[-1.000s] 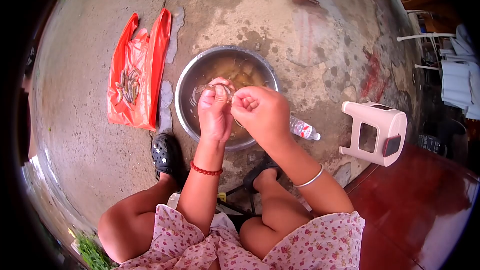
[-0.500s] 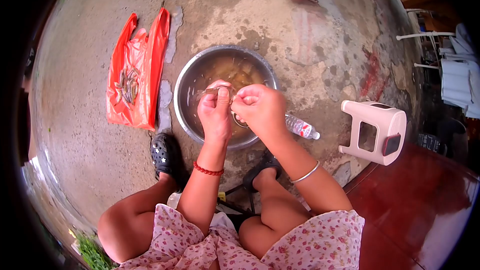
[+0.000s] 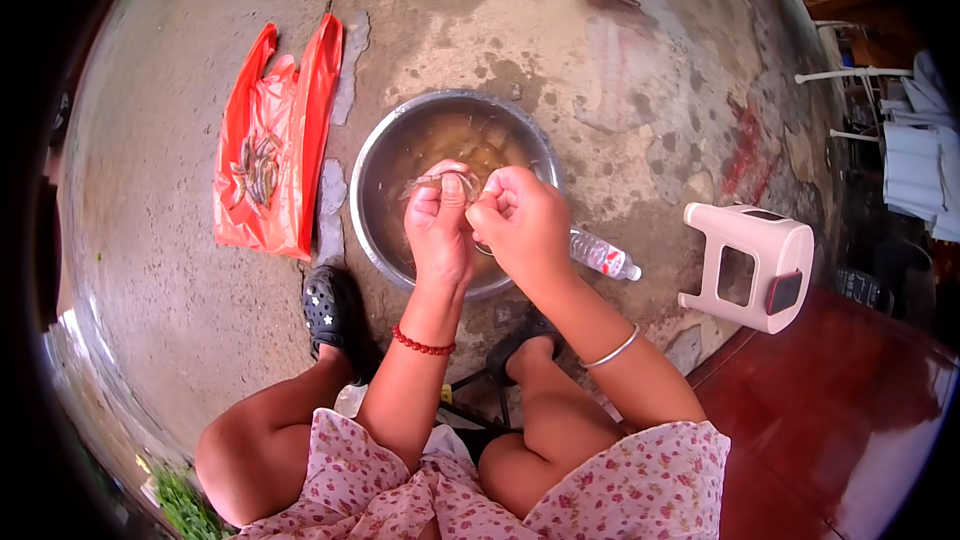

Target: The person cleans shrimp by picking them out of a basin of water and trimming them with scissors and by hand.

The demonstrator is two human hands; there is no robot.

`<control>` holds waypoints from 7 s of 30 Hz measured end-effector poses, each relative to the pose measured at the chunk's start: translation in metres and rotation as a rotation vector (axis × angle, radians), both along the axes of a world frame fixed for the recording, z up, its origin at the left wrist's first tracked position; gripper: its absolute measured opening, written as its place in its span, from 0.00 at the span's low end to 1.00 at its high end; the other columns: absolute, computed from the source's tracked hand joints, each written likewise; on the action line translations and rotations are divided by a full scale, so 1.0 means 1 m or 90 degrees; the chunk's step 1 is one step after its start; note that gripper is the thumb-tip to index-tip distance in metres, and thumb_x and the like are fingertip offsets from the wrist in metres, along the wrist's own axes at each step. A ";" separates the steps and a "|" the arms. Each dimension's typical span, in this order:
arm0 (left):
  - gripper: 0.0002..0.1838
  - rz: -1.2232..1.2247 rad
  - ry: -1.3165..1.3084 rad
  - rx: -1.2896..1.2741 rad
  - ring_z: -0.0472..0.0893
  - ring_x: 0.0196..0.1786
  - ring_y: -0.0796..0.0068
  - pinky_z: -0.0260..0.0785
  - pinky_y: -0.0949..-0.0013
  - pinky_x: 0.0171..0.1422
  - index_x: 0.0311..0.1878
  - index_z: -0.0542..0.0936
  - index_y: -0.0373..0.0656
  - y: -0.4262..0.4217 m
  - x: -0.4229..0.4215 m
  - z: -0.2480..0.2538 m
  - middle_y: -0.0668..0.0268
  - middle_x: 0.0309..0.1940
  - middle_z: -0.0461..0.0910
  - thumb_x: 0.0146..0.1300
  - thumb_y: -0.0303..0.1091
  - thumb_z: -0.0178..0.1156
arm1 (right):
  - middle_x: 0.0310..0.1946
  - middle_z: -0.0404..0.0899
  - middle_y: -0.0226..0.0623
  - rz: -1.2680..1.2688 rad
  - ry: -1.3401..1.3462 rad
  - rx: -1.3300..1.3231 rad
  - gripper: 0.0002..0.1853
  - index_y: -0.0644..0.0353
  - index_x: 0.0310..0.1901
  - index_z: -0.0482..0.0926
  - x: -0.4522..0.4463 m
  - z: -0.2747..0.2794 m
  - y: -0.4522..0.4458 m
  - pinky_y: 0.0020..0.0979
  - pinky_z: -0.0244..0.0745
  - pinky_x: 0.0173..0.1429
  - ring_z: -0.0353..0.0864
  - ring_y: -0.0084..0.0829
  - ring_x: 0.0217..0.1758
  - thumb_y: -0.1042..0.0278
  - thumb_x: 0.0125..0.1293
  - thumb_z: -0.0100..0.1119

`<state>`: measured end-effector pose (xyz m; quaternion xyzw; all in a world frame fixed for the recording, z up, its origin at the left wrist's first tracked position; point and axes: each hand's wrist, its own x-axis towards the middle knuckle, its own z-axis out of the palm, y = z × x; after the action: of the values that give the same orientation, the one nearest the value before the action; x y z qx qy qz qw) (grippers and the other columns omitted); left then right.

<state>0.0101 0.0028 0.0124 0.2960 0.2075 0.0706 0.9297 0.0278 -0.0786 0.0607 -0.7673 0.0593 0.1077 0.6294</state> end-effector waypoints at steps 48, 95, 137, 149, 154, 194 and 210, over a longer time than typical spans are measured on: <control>0.09 -0.014 -0.016 -0.049 0.71 0.27 0.84 0.62 0.81 0.25 0.44 0.73 0.39 -0.002 -0.002 0.003 0.70 0.29 0.74 0.63 0.32 0.56 | 0.15 0.71 0.27 0.039 -0.005 -0.053 0.05 0.66 0.26 0.70 0.004 -0.002 -0.001 0.19 0.67 0.20 0.73 0.14 0.18 0.80 0.51 0.57; 0.10 -0.068 -0.139 -0.389 0.71 0.39 0.74 0.68 0.73 0.42 0.45 0.69 0.42 0.004 0.003 0.000 0.65 0.37 0.71 0.64 0.33 0.55 | 0.25 0.75 0.30 0.024 -0.005 0.133 0.04 0.68 0.32 0.72 -0.001 0.020 -0.013 0.18 0.73 0.29 0.75 0.14 0.26 0.83 0.55 0.55; 0.09 -0.078 -0.047 -0.194 0.73 0.36 0.82 0.66 0.77 0.46 0.41 0.73 0.34 -0.004 -0.007 -0.011 0.67 0.33 0.75 0.64 0.31 0.55 | 0.21 0.77 0.35 0.163 -0.136 -0.239 0.05 0.63 0.25 0.78 0.017 0.008 -0.018 0.25 0.71 0.27 0.78 0.24 0.22 0.74 0.43 0.62; 0.10 -0.113 -0.105 -0.358 0.73 0.31 0.78 0.66 0.76 0.34 0.41 0.72 0.42 0.000 -0.005 -0.006 0.66 0.35 0.74 0.63 0.37 0.55 | 0.32 0.80 0.39 0.059 0.090 0.151 0.08 0.73 0.38 0.77 0.009 0.006 -0.019 0.22 0.77 0.40 0.80 0.22 0.35 0.80 0.56 0.57; 0.10 -0.122 -0.115 -0.350 0.72 0.35 0.79 0.66 0.78 0.38 0.41 0.73 0.41 0.002 -0.003 -0.002 0.68 0.35 0.72 0.63 0.36 0.57 | 0.32 0.79 0.36 0.049 0.025 0.127 0.06 0.71 0.35 0.77 0.003 0.016 -0.014 0.22 0.77 0.39 0.79 0.21 0.34 0.82 0.55 0.57; 0.11 -0.147 -0.134 -0.430 0.75 0.44 0.73 0.68 0.68 0.54 0.41 0.71 0.42 0.001 -0.003 0.004 0.66 0.39 0.74 0.61 0.36 0.59 | 0.27 0.80 0.36 0.090 -0.103 -0.029 0.07 0.67 0.34 0.78 0.002 0.024 -0.011 0.22 0.75 0.34 0.80 0.20 0.30 0.78 0.53 0.60; 0.10 -0.142 -0.186 -0.406 0.71 0.42 0.75 0.65 0.71 0.53 0.40 0.73 0.41 0.005 0.000 0.002 0.69 0.36 0.71 0.61 0.36 0.58 | 0.28 0.77 0.37 0.085 -0.432 -0.260 0.08 0.62 0.33 0.77 0.005 0.027 -0.010 0.28 0.74 0.30 0.79 0.30 0.26 0.80 0.48 0.58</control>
<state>0.0103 0.0078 0.0146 -0.0007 0.0504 -0.0581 0.9970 0.0333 -0.0886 0.0878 -0.8709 -0.1817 -0.1252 0.4391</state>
